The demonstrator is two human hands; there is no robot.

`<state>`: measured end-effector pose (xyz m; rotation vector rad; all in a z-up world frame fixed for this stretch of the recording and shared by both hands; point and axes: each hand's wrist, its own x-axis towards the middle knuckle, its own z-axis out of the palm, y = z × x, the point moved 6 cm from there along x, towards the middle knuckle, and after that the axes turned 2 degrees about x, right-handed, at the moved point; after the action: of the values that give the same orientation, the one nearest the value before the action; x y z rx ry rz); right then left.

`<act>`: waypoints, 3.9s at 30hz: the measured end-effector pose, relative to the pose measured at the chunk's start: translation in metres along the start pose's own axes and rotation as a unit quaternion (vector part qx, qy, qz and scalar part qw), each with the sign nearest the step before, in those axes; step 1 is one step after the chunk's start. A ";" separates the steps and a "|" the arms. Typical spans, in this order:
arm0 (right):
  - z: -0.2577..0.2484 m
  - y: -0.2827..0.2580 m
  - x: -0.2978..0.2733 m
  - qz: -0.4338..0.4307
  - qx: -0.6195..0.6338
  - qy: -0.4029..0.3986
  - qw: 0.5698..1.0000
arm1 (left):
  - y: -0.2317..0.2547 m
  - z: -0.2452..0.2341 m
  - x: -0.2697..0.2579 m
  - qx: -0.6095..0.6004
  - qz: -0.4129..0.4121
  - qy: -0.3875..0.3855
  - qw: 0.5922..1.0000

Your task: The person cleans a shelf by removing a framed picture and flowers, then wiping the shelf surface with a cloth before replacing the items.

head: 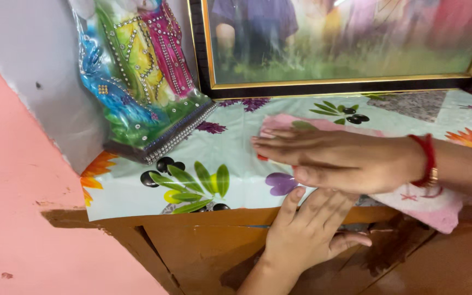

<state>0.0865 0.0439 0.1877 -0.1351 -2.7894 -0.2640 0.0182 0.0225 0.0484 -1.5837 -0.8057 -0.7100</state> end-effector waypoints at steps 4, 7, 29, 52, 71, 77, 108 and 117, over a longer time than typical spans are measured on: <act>-0.016 -0.006 0.003 -0.059 0.062 0.000 0.996 | -0.006 -0.009 0.001 0.023 0.000 0.030 0.999; -0.019 -0.007 -0.022 -0.043 0.008 0.001 0.999 | -0.010 -0.014 0.002 0.018 -0.007 0.036 0.999; -0.004 -0.042 0.123 -0.214 0.080 -0.040 0.973 | -0.021 -0.015 -0.004 0.016 -0.005 0.044 0.999; -0.008 0.179 -0.130 0.312 -0.007 0.038 0.949 | -0.009 -0.003 -0.003 0.016 0.020 0.025 0.999; 0.003 0.014 -0.017 0.052 0.071 0.072 0.994 | 0.006 0.016 -0.012 -0.036 -0.002 0.034 0.999; -0.020 0.086 -0.194 0.097 -0.200 0.066 0.973 | 0.006 0.005 -0.002 0.009 -0.002 0.008 1.000; 0.000 0.114 0.012 0.165 -0.003 0.029 0.986 | 0.005 0.010 -0.005 0.018 0.012 0.009 1.000; -0.019 0.180 -0.215 0.145 -0.253 -0.013 0.956 | 0.008 0.011 -0.004 0.013 -0.002 0.007 1.000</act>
<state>0.3175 0.2027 0.1629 -0.6638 -2.6151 -0.8967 0.0231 0.0318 0.0390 -1.5520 -0.8053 -0.7098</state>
